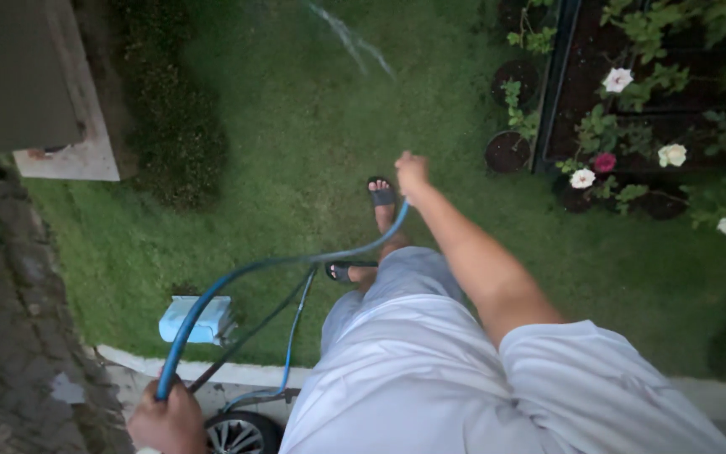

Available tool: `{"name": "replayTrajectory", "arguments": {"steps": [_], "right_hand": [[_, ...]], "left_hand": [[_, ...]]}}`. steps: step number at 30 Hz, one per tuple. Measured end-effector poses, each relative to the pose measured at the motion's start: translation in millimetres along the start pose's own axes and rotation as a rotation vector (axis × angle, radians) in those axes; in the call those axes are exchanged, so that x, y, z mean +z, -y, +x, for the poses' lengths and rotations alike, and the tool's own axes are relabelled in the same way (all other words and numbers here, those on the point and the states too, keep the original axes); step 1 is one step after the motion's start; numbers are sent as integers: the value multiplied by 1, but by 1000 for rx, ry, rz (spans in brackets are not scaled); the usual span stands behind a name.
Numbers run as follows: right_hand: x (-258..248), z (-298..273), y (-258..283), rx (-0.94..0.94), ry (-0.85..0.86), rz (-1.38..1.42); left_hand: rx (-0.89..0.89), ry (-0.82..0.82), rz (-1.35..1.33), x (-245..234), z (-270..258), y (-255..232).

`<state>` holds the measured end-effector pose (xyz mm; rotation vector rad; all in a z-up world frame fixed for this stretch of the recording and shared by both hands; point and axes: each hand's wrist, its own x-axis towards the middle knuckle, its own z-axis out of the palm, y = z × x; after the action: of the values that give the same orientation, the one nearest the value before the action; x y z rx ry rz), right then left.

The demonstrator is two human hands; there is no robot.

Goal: Watering a lawn and several potted roses in a garden using a garden hose.

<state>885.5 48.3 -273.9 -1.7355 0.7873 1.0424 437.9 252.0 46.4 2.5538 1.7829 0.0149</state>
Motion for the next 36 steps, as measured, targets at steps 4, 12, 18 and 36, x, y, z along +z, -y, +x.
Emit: {"name": "replayTrajectory", "arguments": {"steps": [4, 12, 18, 36], "right_hand": [[-47, 17, -5, 88, -77, 6], [-97, 43, 5, -1, -200, 202], [-111, 106, -46, -127, -194, 298], [-113, 135, -243, 43, -260, 435]], "left_hand": [[-37, 81, 48, 23, 13, 7], [293, 3, 42, 32, 32, -17], [244, 67, 92, 22, 34, -38], [390, 105, -29, 25, 35, -10]]}}
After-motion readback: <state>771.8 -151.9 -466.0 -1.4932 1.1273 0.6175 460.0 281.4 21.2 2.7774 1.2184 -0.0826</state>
